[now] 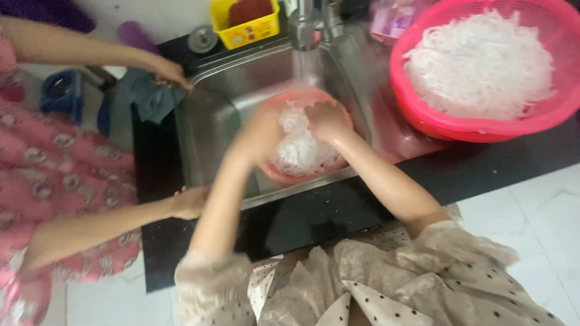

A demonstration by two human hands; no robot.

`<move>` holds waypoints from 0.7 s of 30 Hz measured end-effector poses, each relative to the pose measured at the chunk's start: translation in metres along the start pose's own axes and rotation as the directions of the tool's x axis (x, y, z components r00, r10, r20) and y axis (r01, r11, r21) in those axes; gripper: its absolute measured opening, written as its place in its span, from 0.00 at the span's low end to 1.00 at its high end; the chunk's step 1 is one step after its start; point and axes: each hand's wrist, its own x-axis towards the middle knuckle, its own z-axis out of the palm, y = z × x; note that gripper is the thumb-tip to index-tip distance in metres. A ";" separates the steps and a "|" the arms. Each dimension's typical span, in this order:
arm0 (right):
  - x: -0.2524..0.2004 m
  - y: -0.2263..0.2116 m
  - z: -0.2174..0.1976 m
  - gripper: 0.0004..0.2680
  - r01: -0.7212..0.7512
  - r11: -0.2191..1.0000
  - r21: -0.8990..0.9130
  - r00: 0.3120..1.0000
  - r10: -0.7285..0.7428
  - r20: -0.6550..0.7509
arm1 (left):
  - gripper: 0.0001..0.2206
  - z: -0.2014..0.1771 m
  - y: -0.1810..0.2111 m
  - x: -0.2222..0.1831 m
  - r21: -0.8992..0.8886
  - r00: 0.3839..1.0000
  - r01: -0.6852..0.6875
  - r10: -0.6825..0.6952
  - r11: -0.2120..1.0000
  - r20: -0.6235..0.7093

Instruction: Washing shredded food in a bowl under a running faucet in a sink, while another person wipes a cutting board nearby.

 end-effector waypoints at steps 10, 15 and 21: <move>-0.149 -0.162 -0.049 0.47 0.813 0.536 -0.227 0.520 -0.844 -0.131 | 0.20 -0.067 -0.143 0.117 0.789 0.872 0.481 -0.306 0.383 -0.382; -0.189 -0.173 -0.035 0.39 0.785 0.211 -0.582 0.128 -0.975 -0.181 | 0.20 -0.055 -0.130 0.146 0.930 0.944 0.301 -0.205 0.213 -0.259; -0.232 -0.186 -0.037 0.22 0.967 -0.101 0.232 -0.100 -0.995 -0.014 | 0.16 -0.040 -0.124 0.173 0.963 0.979 0.178 -0.139 0.200 -0.152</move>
